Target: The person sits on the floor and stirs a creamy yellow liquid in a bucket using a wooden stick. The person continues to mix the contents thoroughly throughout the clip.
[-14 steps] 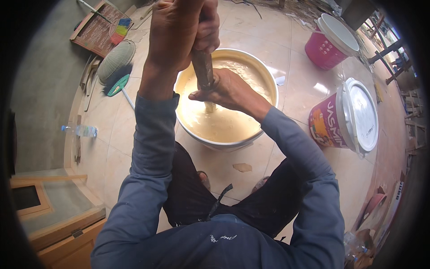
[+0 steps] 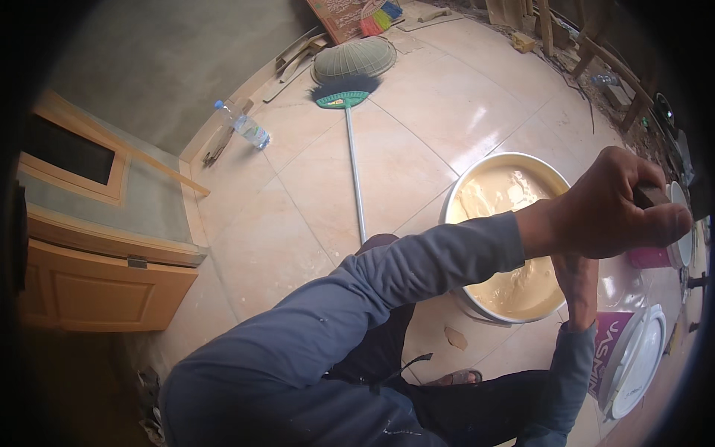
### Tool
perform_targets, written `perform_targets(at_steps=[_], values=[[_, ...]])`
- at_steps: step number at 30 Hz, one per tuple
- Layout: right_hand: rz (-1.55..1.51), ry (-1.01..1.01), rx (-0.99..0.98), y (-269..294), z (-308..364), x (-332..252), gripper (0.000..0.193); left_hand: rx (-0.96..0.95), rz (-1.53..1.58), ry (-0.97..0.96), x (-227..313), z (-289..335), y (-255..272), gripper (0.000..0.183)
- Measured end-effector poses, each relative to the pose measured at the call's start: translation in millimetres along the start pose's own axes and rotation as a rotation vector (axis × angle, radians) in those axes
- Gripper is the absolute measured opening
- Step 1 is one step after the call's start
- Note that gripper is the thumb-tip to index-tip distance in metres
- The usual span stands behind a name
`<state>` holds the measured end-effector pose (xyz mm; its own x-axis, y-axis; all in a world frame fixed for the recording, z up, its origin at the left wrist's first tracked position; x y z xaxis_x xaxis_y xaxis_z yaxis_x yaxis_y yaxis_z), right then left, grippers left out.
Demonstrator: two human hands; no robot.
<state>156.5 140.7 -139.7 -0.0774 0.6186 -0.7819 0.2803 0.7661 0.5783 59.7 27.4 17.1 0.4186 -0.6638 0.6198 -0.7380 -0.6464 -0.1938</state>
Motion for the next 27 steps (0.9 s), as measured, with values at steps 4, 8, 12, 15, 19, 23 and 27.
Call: perform_targets(at_steps=[4, 8, 12, 15, 19, 23, 27], values=[[0.078, 0.197, 0.016, -14, -27, 40, 0.039, -0.014, -0.134, 0.044, 13, -9, 14, 0.054], [-0.012, 0.176, 0.007, -38, -60, 20, 0.035, 0.102, -0.261, 0.010, 17, -23, 36, 0.051], [-0.121, 0.194, -0.014, -68, -62, -72, 0.027, 0.071, -0.310, 0.015, 25, -24, 57, 0.056], [-0.315, -0.051, -0.102, -79, -53, -105, 0.017, -0.006, -0.190, 0.160, 53, -18, 71, 0.061], [-0.270, -0.163, -0.200, -66, -36, -100, 0.020, -0.013, 0.149, 0.422, 42, -14, 73, 0.057], [-0.232, -0.125, -0.155, -43, -16, -93, 0.018, -0.031, 0.261, 0.418, 38, -6, 48, 0.057], [-0.194, 0.004, -0.090, -33, -8, -71, 0.035, -0.082, 0.050, 0.187, 46, 3, 18, 0.052]])
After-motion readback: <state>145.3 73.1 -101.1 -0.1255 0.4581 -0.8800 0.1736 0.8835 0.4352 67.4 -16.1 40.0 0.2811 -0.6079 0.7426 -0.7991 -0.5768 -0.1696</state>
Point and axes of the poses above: each hand's wrist, its own z-axis away from the middle knuckle, its own y-axis out of the back of the hand, x = y × z, the point moved 4 cm from there along -z, towards the middle knuckle, and after that the axes turned 8 degrees about -z, right-handed, at the moved point
